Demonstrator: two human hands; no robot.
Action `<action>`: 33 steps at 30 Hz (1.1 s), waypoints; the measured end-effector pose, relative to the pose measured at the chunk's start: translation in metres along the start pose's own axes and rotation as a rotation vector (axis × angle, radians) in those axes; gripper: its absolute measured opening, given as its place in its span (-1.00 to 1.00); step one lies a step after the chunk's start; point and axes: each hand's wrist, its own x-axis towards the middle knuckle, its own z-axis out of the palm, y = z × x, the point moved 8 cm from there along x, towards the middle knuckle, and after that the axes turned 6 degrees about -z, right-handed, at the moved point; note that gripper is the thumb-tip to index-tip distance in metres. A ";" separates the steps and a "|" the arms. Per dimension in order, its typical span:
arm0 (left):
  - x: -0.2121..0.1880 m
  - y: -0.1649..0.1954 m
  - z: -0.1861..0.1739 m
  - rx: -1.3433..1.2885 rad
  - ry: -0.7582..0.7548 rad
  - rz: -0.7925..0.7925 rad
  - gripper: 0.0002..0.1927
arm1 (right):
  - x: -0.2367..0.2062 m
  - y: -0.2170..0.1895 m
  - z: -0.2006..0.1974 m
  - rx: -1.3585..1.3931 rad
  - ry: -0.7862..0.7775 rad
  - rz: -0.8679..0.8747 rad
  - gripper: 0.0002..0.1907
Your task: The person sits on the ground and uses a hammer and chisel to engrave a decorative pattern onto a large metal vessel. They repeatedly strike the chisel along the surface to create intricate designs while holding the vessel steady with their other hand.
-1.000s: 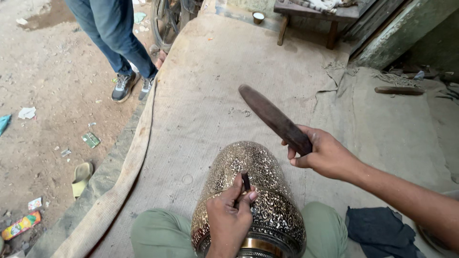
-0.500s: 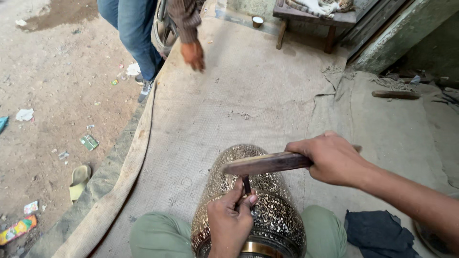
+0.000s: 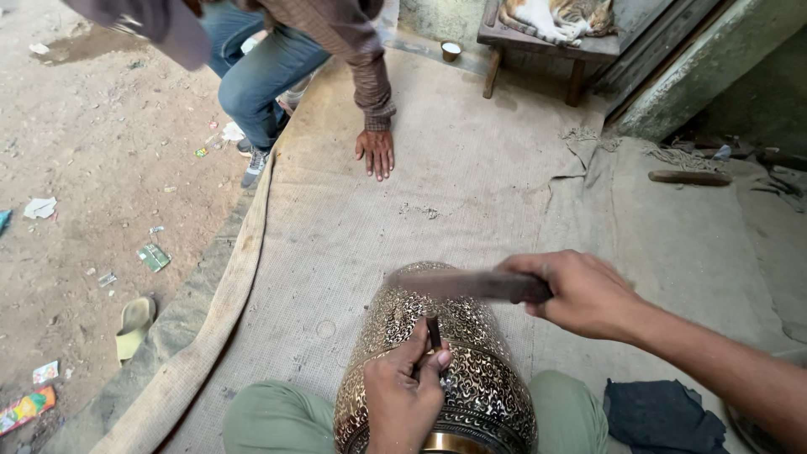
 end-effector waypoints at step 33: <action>0.070 -0.158 -0.041 -1.173 -0.088 -0.288 -0.47 | -0.088 0.195 0.245 1.381 0.020 0.247 -0.54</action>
